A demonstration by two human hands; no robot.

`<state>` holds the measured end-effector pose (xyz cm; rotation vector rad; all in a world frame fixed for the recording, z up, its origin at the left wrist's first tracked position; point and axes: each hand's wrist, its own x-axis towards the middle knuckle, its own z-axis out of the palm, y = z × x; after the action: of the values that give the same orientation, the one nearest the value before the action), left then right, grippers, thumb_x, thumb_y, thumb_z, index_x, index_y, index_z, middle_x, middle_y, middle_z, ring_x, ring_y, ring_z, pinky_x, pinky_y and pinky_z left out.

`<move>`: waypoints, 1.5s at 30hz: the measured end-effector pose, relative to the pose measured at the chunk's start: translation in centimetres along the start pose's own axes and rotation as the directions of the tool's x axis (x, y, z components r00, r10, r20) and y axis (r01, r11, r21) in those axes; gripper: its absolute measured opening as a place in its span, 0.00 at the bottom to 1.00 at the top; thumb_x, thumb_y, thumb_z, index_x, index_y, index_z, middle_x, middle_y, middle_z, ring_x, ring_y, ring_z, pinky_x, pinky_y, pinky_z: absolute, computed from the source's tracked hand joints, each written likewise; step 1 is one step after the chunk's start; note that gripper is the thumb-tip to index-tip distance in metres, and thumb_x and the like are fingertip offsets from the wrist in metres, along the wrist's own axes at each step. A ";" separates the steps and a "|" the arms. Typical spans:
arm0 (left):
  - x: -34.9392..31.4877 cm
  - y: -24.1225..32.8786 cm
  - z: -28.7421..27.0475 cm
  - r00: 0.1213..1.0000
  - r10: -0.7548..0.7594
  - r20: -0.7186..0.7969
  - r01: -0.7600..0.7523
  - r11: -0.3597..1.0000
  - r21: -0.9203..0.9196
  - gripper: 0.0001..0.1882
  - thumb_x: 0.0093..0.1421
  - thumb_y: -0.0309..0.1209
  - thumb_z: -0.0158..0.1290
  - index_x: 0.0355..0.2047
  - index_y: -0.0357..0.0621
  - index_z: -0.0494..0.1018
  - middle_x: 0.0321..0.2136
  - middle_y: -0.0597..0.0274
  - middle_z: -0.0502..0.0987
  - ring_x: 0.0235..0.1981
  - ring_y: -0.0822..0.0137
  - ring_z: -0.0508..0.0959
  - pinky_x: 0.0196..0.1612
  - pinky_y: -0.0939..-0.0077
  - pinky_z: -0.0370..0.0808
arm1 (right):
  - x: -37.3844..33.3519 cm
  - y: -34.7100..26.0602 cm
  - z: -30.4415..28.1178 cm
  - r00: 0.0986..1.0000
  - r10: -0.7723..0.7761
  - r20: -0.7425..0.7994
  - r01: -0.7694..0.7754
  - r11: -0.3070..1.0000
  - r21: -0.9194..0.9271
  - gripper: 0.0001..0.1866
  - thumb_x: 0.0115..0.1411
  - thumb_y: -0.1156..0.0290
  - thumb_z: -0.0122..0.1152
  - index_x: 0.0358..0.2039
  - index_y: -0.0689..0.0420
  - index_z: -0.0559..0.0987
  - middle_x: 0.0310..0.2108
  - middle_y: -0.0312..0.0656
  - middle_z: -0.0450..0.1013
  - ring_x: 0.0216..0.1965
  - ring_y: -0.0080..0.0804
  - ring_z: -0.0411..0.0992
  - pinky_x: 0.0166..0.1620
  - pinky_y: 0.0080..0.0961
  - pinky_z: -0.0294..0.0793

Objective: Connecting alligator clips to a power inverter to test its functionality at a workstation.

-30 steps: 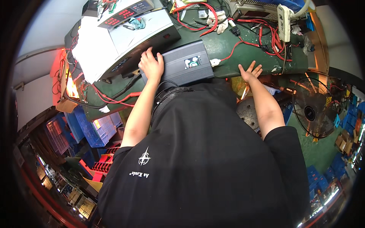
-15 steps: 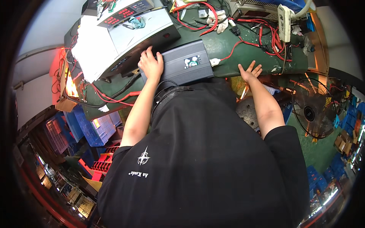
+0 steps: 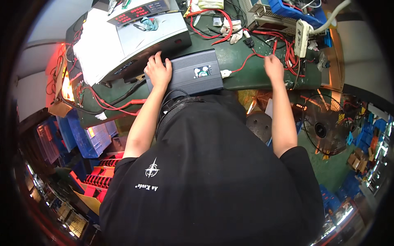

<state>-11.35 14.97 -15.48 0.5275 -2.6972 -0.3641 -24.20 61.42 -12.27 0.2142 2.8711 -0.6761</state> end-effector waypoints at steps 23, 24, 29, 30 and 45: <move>-6.7 -18.4 -8.8 0.993 -0.106 0.054 0.105 0.994 0.014 0.31 0.60 0.36 0.63 0.64 0.49 0.71 0.62 0.51 0.71 0.63 0.48 0.71 0.65 0.50 0.67 | -0.1 -14.5 10.7 0.886 -0.086 0.455 -0.167 0.857 0.488 0.29 0.61 0.63 0.75 0.59 0.65 0.82 0.49 0.47 0.84 0.45 0.35 0.81 0.52 0.30 0.78; -6.1 -18.9 -8.7 0.993 -0.108 0.052 0.108 0.994 0.012 0.31 0.60 0.36 0.63 0.64 0.49 0.71 0.62 0.51 0.71 0.63 0.48 0.71 0.65 0.50 0.67 | 0.1 -14.5 10.5 0.886 -0.088 0.455 -0.165 0.858 0.487 0.29 0.61 0.63 0.75 0.59 0.65 0.82 0.49 0.47 0.84 0.45 0.35 0.81 0.52 0.30 0.78; -2.9 -21.3 -6.9 0.926 0.131 0.354 -0.199 0.966 0.163 0.47 0.53 0.41 0.71 0.71 0.51 0.63 0.68 0.51 0.66 0.69 0.50 0.65 0.68 0.50 0.65 | 0.6 -14.9 11.0 0.867 -0.212 0.451 0.020 0.919 0.393 0.30 0.63 0.62 0.71 0.62 0.63 0.79 0.53 0.48 0.82 0.53 0.35 0.81 0.58 0.32 0.77; -2.4 -21.6 -6.5 0.901 0.144 0.410 -0.242 0.950 0.199 0.48 0.52 0.42 0.72 0.71 0.51 0.63 0.67 0.51 0.66 0.69 0.50 0.65 0.68 0.50 0.65 | 0.3 -14.9 11.1 0.869 -0.207 0.449 0.016 0.919 0.393 0.30 0.63 0.62 0.71 0.62 0.63 0.79 0.53 0.48 0.82 0.53 0.35 0.81 0.58 0.32 0.77; 0.6 -23.8 -5.2 0.791 0.308 0.530 -0.456 0.873 0.173 0.44 0.52 0.49 0.72 0.61 0.34 0.70 0.53 0.46 0.79 0.54 0.50 0.81 0.58 0.60 0.78 | -10.1 -18.9 11.6 0.553 -0.747 0.370 0.819 0.569 -0.076 0.43 0.68 0.43 0.57 0.79 0.37 0.55 0.81 0.55 0.36 0.81 0.55 0.35 0.78 0.54 0.38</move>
<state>-2.41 -7.53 -18.10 -0.0848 -3.2800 0.0352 -16.17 38.46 -12.27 -1.2070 2.5825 -0.3898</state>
